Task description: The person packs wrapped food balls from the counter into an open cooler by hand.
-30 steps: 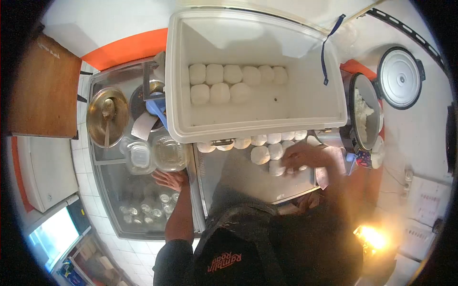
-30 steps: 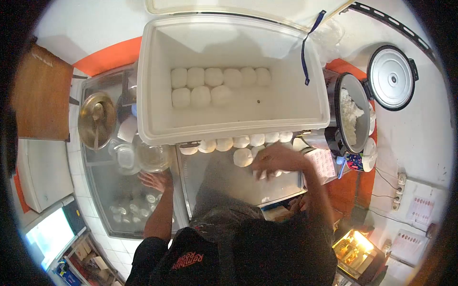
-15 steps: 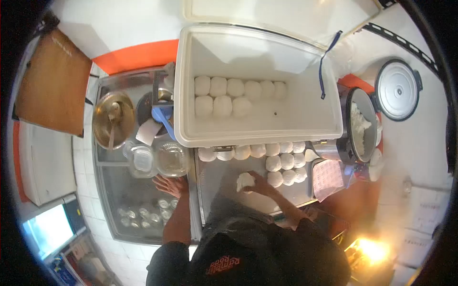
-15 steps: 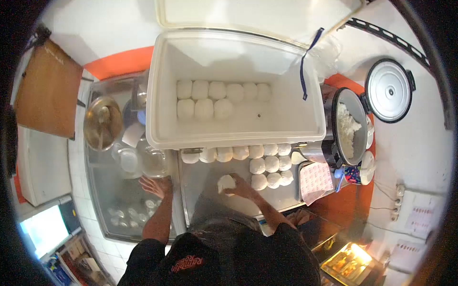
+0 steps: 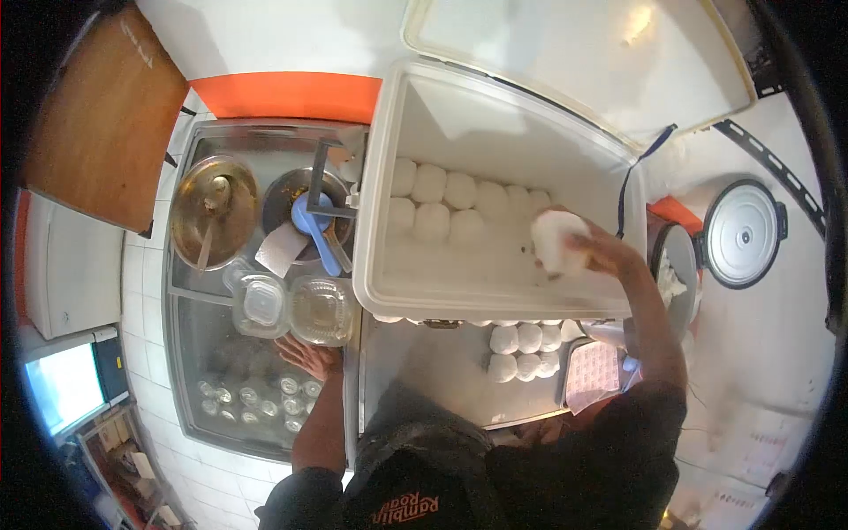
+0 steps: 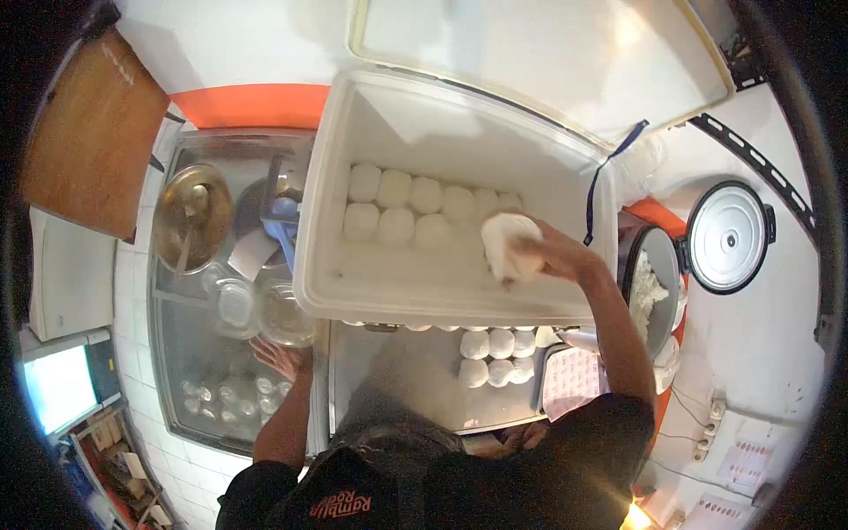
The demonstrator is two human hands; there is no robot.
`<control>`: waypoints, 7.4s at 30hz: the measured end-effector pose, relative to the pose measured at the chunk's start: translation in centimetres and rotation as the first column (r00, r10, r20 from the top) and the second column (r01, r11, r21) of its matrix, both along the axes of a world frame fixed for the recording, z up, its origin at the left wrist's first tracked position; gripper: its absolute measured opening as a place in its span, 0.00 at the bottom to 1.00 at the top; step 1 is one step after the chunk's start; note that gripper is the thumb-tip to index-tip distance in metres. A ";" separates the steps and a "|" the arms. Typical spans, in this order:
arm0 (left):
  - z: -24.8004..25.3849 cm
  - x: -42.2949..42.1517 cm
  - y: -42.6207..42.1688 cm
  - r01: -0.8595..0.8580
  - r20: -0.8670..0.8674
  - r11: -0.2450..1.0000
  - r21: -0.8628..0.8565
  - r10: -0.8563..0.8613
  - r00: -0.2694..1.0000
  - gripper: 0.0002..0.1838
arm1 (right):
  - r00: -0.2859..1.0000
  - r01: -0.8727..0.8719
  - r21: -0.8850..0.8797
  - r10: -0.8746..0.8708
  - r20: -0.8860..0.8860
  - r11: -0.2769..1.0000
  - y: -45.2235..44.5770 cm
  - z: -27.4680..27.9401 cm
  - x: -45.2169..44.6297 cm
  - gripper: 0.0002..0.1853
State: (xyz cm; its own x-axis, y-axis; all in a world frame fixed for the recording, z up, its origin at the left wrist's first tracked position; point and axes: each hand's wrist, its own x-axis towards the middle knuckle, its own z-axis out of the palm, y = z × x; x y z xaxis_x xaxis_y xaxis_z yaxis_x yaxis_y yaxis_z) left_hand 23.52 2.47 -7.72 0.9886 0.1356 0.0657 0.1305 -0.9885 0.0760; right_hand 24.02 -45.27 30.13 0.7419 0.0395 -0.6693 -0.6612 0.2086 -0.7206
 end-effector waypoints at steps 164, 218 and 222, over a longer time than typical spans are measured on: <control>-1.0 0.0 0.5 0.093 0.181 0.995 -0.043 -0.084 0.980 0.53 | 0.856 -0.497 -0.670 0.186 -0.482 0.552 -6.5 -15.9 -0.8 0.43; -2.0 -0.1 0.7 0.016 -0.045 0.996 0.084 -0.012 0.999 0.50 | -0.275 0.777 0.601 -0.756 0.594 0.189 4.0 -10.0 -23.4 0.20; -3.9 0.1 1.2 0.069 0.195 0.986 0.151 -0.098 0.976 0.51 | 0.875 0.334 -0.942 -0.379 0.300 0.027 9.7 -29.1 -32.6 0.40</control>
State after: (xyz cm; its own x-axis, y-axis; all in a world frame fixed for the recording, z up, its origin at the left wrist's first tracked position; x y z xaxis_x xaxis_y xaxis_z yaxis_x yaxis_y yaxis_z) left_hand 23.64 3.71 -11.67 0.9606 0.0277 0.2766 0.0434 -0.9978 -0.0507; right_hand -8.60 -35.55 1.06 0.4288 -0.8994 0.0848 -0.7607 -0.4101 -0.5031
